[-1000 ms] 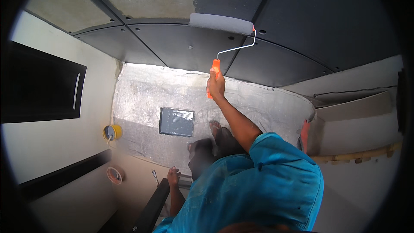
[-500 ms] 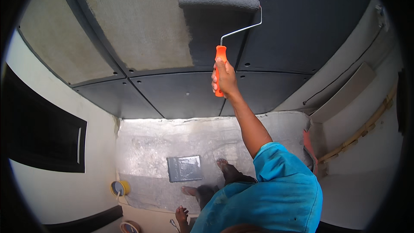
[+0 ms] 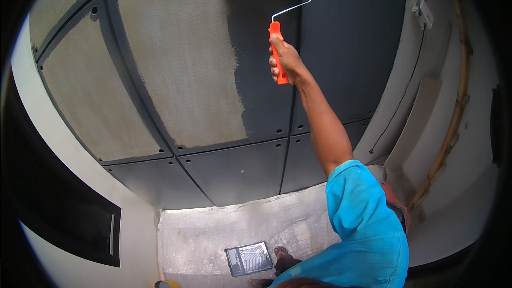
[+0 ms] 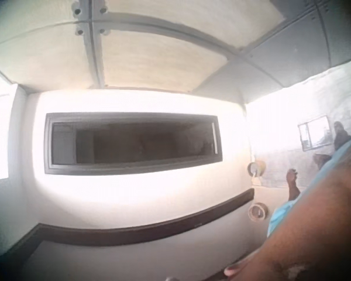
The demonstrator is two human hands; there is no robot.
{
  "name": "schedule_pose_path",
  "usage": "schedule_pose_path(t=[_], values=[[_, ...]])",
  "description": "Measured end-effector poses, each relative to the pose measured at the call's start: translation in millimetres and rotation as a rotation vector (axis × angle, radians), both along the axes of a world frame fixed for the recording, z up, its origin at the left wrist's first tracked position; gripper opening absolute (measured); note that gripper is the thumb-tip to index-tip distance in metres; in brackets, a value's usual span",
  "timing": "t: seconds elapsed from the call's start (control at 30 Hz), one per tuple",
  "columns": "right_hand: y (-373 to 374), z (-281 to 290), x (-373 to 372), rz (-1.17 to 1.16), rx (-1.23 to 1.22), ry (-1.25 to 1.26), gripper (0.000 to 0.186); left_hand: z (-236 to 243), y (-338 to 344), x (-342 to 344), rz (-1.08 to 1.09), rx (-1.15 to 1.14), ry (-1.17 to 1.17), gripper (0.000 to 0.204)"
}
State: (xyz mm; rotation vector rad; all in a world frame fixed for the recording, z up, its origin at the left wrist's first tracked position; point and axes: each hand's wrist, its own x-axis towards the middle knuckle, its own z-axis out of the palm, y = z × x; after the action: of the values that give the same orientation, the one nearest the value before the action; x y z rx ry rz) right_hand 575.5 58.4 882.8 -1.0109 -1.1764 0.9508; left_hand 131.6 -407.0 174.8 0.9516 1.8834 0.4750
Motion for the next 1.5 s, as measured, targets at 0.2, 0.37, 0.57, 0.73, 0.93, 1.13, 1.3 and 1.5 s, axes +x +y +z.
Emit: schedule_pose_path(t=[0.2,0.37,0.57,0.73,0.93,1.13,1.3,1.5], values=[[22,76,2,0.006,0.143,-0.011,0.046,-9,-4,-4,-0.376,0.248,0.32,0.026],[26,97,14,0.004,0.163,-0.027,0.046,-13,-21,-4,-0.456,0.362,0.432,0.025],[20,44,12,0.079,0.13,0.039,0.045,-6,-36,13,0.114,-0.078,-0.101,0.03],[27,91,23,0.09,0.229,0.006,0.044,3,-58,22,0.433,-0.069,-0.296,0.044],[16,25,21,0.134,0.104,0.064,0.045,2,-50,11,0.322,-0.083,-0.326,0.05],[-10,-82,7,0.183,-0.052,0.2,0.043,13,1,-57,0.326,-0.179,-0.227,0.045],[-22,-194,-5,0.137,-0.185,0.306,0.046,78,20,-69,0.468,-0.099,-0.17,0.038],[-43,-302,-42,0.117,-0.316,0.381,0.045,114,-7,-58,0.464,-0.197,-0.185,0.039]])
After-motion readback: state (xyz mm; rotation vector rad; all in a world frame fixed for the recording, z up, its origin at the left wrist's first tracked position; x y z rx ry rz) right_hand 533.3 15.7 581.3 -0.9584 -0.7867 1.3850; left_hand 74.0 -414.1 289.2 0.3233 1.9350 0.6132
